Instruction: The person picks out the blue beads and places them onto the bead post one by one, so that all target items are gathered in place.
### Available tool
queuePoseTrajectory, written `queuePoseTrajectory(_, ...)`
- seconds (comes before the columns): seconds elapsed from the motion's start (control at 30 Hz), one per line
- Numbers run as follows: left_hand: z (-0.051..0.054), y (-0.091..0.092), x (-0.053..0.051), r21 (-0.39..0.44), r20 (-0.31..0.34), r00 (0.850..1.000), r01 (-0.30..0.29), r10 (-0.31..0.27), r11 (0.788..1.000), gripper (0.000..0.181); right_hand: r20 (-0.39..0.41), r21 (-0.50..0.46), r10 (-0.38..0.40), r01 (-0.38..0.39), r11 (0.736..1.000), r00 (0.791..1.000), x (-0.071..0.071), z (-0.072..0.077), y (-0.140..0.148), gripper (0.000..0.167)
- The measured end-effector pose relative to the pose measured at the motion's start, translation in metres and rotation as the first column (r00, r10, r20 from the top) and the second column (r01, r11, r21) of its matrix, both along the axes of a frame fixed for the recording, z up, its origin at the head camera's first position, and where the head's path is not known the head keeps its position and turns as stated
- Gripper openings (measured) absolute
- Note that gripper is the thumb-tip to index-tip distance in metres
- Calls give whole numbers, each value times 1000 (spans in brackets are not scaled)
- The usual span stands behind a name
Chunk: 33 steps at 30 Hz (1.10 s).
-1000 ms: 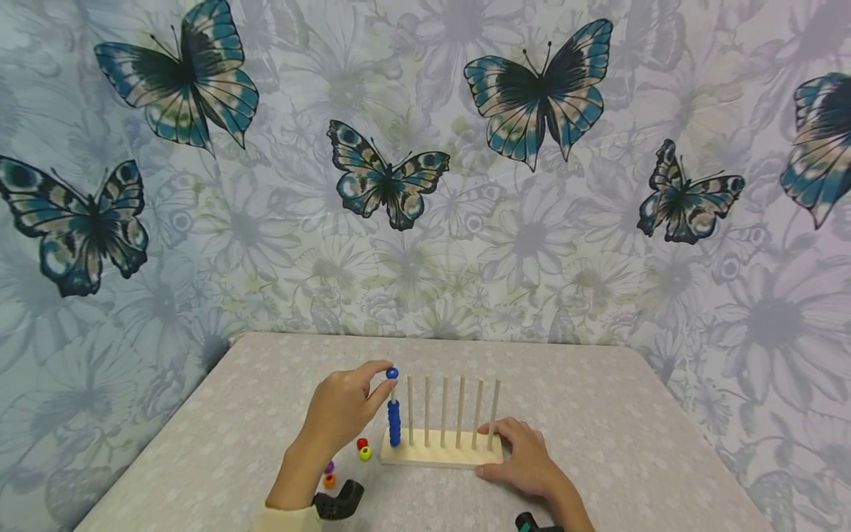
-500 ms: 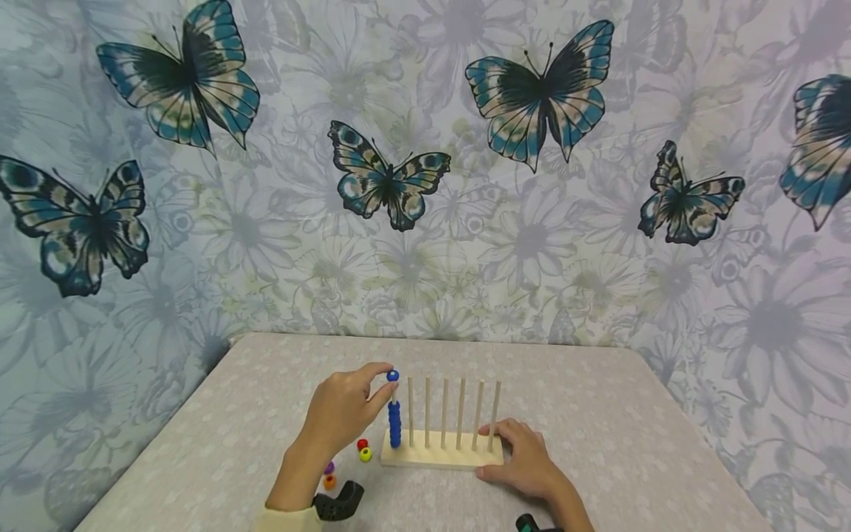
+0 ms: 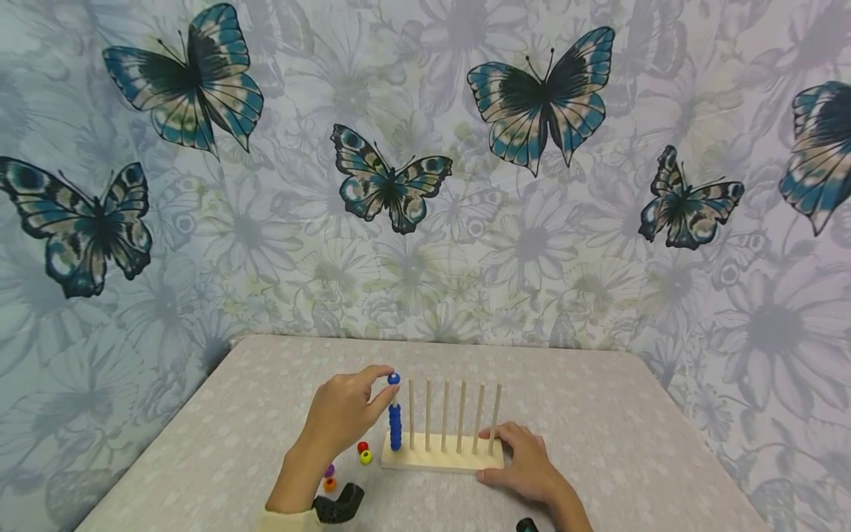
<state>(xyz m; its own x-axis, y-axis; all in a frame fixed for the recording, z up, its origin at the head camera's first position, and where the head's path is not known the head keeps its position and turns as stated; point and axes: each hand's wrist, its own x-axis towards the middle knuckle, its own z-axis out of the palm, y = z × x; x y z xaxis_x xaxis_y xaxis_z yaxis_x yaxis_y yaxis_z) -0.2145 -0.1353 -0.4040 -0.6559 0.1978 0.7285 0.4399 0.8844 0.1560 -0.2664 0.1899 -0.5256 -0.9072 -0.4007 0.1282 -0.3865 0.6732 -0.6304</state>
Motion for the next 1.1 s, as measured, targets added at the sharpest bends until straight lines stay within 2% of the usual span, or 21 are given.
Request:
queuePoseTrajectory(0.43, 0, -3, -1, -5, 3, 1000, 3, -3, 1000, 28, -6, -5, 5, -5, 1000, 1000, -1, 1, 0, 54)
queuePoseTrajectory(0.67, 1, -3, 1, 4, 35, 999, 10, -10, 1000, 29, 15, -14, -6, 7, 1000, 1000, -1, -1, -1, 54)
queuePoseTrajectory(1.1, -1, -3, 2, 2, 3, 1000, 24, -24, 1000, 27, -16, -19, -10, 10, 1000, 1000, -3, -9, 5, 55)
